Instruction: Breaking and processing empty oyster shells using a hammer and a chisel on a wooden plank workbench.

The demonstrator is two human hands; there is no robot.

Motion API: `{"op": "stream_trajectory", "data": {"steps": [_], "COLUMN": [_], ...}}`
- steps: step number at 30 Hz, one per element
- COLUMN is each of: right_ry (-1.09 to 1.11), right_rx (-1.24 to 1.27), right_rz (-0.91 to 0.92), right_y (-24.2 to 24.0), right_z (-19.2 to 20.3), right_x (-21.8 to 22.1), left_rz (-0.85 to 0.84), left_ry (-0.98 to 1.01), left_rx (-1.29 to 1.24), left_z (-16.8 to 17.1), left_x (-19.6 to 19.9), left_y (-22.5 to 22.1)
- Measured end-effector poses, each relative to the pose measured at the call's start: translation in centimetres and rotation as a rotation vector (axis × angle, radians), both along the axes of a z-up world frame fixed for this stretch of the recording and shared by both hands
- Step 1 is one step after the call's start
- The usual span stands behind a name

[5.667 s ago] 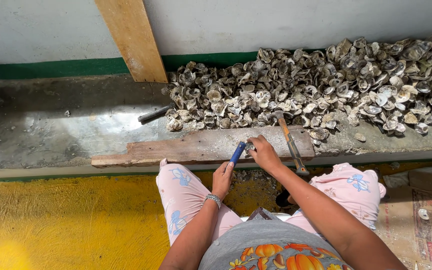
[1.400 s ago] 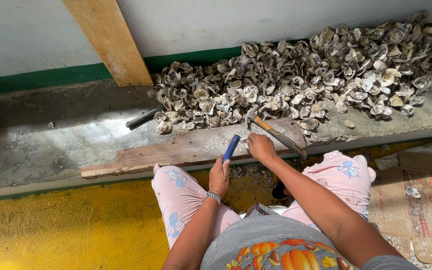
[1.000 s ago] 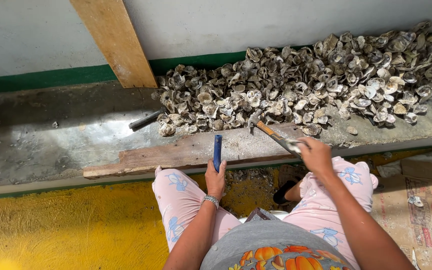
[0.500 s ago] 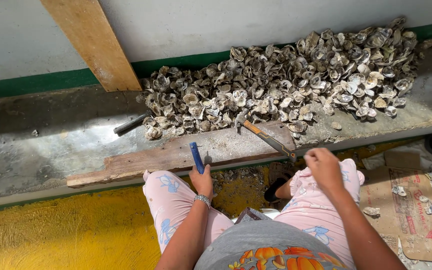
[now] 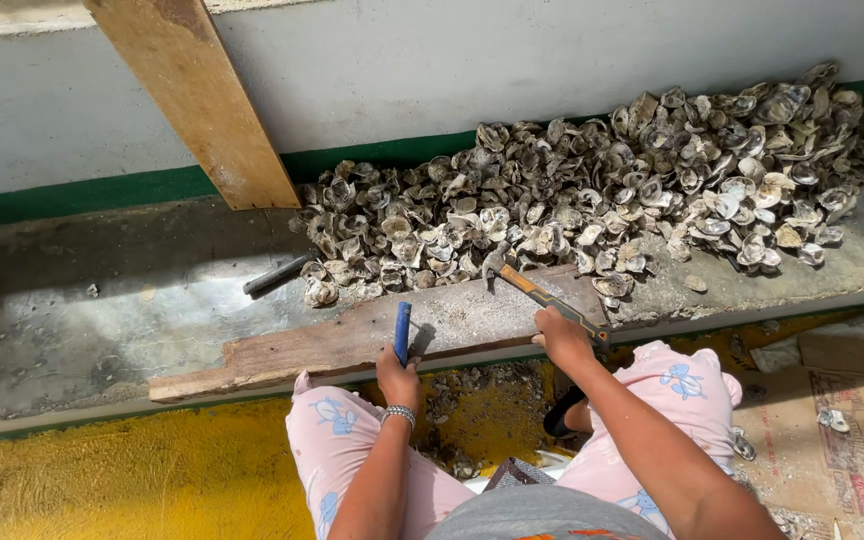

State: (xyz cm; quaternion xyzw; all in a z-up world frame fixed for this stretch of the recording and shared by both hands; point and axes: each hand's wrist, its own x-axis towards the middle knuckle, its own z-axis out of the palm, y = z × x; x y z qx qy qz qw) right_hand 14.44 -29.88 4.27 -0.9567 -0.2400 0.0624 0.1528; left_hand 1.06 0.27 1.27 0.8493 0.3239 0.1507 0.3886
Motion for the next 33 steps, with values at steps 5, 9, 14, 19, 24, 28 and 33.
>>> {"op": "stream_trajectory", "data": {"steps": [5,9,14,19,24,28,33], "right_ry": [0.043,0.03,0.015,0.066,0.269,0.261,0.19], "right_rx": [0.012,0.026,0.009,-0.142,-0.25,-0.267,-0.231], "right_rz": [-0.001,-0.023,-0.042,-0.091,-0.147,-0.147,-0.203], "right_y": [0.5,0.5,0.8,1.7,2.1,1.8,2.2], "right_z": [-0.3,-0.5,-0.9,-0.6,3.2,1.8,0.7], "right_x": [2.6,2.3,3.0,3.8,0.9,1.4,1.7], "left_rz": [0.018,-0.023,-0.114,-0.128,0.074,0.128,0.08], "left_ry": [0.016,-0.035,0.025,-0.031,-0.288,-0.275,-0.301], "left_rx": [0.039,0.011,-0.305,-0.906,-0.987,-0.999,-0.945], "left_z": [-1.2,-1.2,2.5,2.6,0.8,1.1,1.1], "left_x": [1.3,0.7,-0.9,-4.1,-5.6,-6.7,-6.9], "left_y": [0.5,0.8,-0.9,-2.1,-0.7,-1.4,-1.5]}}
